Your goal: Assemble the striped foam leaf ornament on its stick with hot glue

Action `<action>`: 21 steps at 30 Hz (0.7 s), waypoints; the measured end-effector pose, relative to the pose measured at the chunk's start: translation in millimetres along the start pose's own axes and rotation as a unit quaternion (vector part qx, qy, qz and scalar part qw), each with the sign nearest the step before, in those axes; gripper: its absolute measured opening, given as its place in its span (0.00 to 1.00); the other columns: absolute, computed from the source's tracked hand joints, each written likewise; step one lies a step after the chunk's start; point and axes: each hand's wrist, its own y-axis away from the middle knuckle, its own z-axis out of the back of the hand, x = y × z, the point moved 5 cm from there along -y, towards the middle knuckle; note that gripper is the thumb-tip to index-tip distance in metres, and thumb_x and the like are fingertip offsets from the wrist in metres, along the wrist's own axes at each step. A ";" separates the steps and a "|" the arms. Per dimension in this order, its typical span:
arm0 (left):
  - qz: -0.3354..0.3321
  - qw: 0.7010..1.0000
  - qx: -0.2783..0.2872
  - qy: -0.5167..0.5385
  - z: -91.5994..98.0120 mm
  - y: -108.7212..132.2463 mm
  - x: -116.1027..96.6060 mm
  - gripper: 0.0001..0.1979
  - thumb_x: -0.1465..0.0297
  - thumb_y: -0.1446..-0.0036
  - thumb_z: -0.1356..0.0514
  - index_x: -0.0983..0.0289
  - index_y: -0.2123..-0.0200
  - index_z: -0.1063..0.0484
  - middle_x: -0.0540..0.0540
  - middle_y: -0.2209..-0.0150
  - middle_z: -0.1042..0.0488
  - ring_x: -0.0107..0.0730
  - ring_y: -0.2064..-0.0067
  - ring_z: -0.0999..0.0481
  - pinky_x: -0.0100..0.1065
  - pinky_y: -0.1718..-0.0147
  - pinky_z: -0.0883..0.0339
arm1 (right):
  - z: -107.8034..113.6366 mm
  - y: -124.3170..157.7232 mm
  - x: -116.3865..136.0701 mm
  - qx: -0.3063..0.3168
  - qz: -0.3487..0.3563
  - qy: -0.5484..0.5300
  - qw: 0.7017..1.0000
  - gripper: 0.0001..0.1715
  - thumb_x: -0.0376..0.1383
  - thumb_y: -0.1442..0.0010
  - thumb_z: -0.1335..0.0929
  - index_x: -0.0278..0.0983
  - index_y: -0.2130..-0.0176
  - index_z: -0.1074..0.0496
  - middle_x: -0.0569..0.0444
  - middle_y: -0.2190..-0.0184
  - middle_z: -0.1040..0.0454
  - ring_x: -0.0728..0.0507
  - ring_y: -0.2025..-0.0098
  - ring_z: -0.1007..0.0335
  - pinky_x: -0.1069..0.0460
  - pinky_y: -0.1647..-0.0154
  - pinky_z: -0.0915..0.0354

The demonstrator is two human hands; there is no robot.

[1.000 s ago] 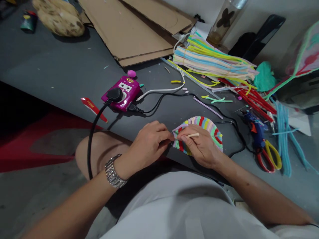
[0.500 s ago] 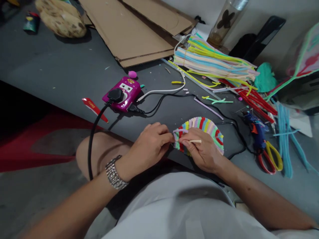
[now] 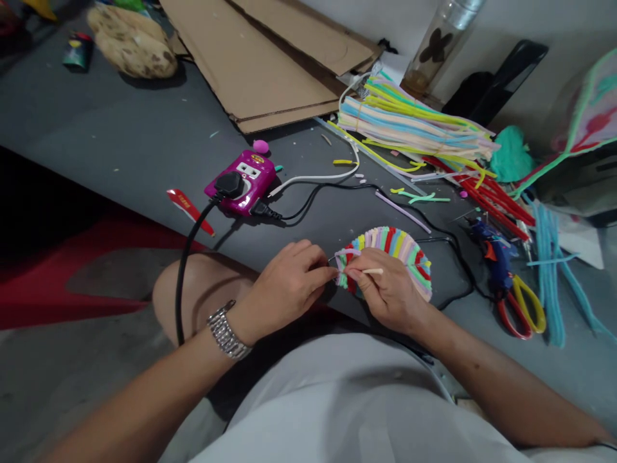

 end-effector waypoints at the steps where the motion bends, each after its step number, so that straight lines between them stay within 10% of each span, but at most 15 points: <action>1: -0.005 1.000 -0.004 -0.008 0.5 0.5 -0.4 0.11 0.78 0.33 0.44 0.65 0.57 0.21 0.57 0.63 0.25 0.37 0.62 0.33 0.38 0.64 0.37 | -0.2 0.3 -0.5 0.000 -0.002 0.002 1.000 0.10 0.29 0.29 0.37 0.38 0.63 0.31 0.51 0.69 0.25 0.44 0.65 0.30 0.49 0.61 0.32; 21: -0.076 0.996 0.001 -0.036 -3.1 12.1 -3.9 0.13 0.74 0.27 0.47 0.69 0.49 0.24 0.58 0.46 0.18 0.44 0.42 0.28 0.42 0.49 0.37 | 0.5 5.1 -4.4 0.003 -0.039 -0.020 0.999 0.12 0.31 0.27 0.38 0.39 0.62 0.29 0.52 0.67 0.22 0.45 0.65 0.27 0.49 0.61 0.31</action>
